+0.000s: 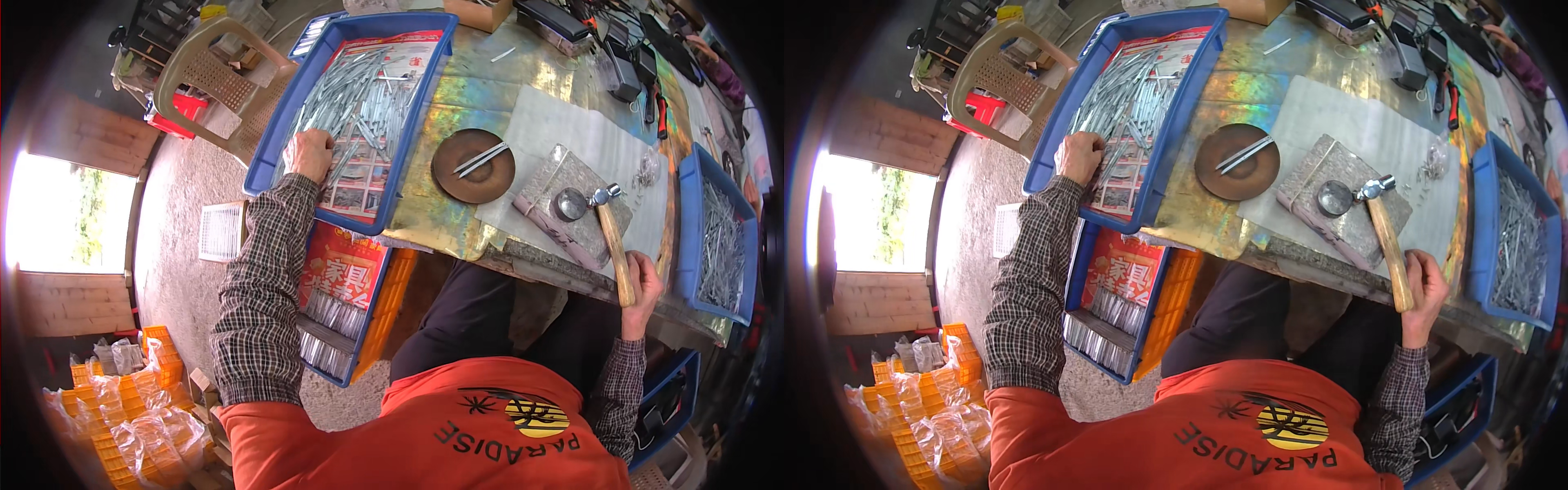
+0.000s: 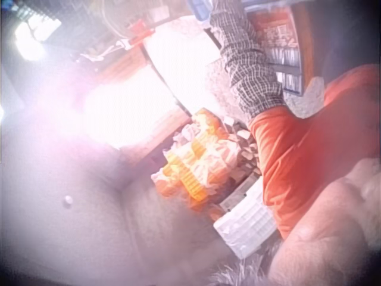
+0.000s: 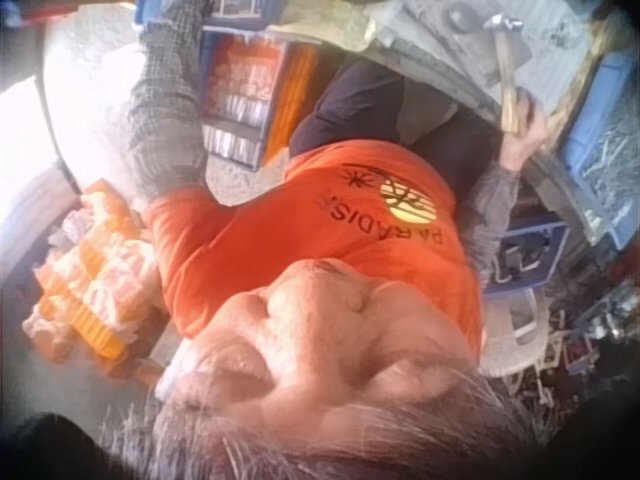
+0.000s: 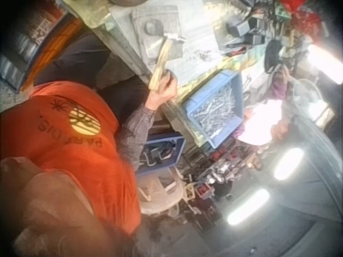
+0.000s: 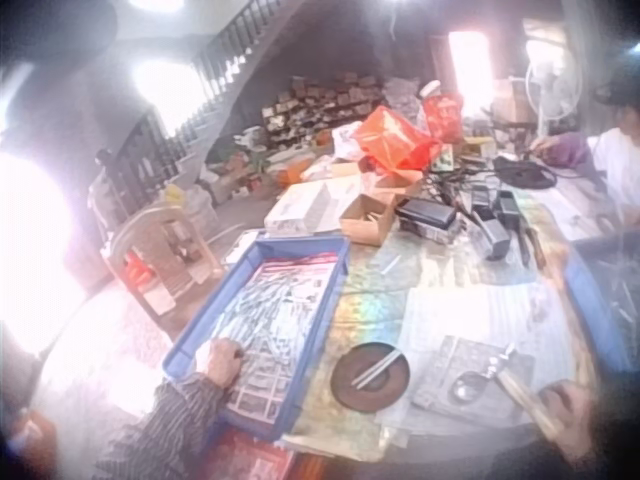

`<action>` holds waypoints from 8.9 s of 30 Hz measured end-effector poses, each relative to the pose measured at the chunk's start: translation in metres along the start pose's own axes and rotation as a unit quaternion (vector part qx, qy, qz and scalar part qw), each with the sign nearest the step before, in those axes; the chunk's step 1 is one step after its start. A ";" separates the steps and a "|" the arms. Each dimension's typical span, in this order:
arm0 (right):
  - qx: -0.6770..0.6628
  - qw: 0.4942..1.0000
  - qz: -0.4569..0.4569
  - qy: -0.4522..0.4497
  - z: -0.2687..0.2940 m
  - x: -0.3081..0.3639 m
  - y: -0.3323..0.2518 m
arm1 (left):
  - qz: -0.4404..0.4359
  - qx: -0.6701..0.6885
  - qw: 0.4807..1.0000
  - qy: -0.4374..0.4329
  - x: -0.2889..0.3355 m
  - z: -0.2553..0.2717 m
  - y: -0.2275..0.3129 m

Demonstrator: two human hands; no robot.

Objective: The person assembles metal components by inserting pins into metal strips by hand and hammering them on a metal block.

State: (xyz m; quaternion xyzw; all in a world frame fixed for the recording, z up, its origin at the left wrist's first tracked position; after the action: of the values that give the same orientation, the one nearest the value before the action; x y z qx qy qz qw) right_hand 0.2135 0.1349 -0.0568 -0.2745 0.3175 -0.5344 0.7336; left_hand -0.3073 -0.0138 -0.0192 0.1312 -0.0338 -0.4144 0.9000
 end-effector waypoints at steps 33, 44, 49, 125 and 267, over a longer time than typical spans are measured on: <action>0.042 0.998 0.042 0.006 -0.007 0.004 0.000 | -0.011 0.012 0.999 0.034 0.001 -0.003 -0.003; 0.030 0.999 0.041 0.009 -0.009 0.005 0.001 | -0.015 0.004 0.997 0.073 -0.012 -0.005 -0.014; 0.030 0.999 0.040 0.010 -0.011 0.006 0.006 | -0.010 0.016 0.997 0.075 -0.014 -0.003 -0.007; 0.090 0.990 0.095 0.055 -0.014 0.006 0.001 | 0.010 0.223 0.974 0.038 -0.016 -0.004 -0.055; -0.167 0.983 -0.014 -0.070 -0.008 -0.037 -0.031 | -0.050 0.658 0.751 0.008 0.100 -0.059 0.227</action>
State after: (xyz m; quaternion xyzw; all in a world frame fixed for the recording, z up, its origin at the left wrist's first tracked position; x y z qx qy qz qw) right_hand 0.1803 0.1612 -0.0328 -0.4341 0.3462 -0.4633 0.6907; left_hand -0.0645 0.0647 -0.0208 0.6958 -0.2844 -0.3328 0.5694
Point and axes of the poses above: each hand's wrist, its own x-axis away from the middle knuckle, its own z-axis out of the back of the hand, y = z × x, the point moved 1 cm from there along -x, towards the middle knuckle, and after that the axes turned 11 degrees about x, right-handed, at the moved point
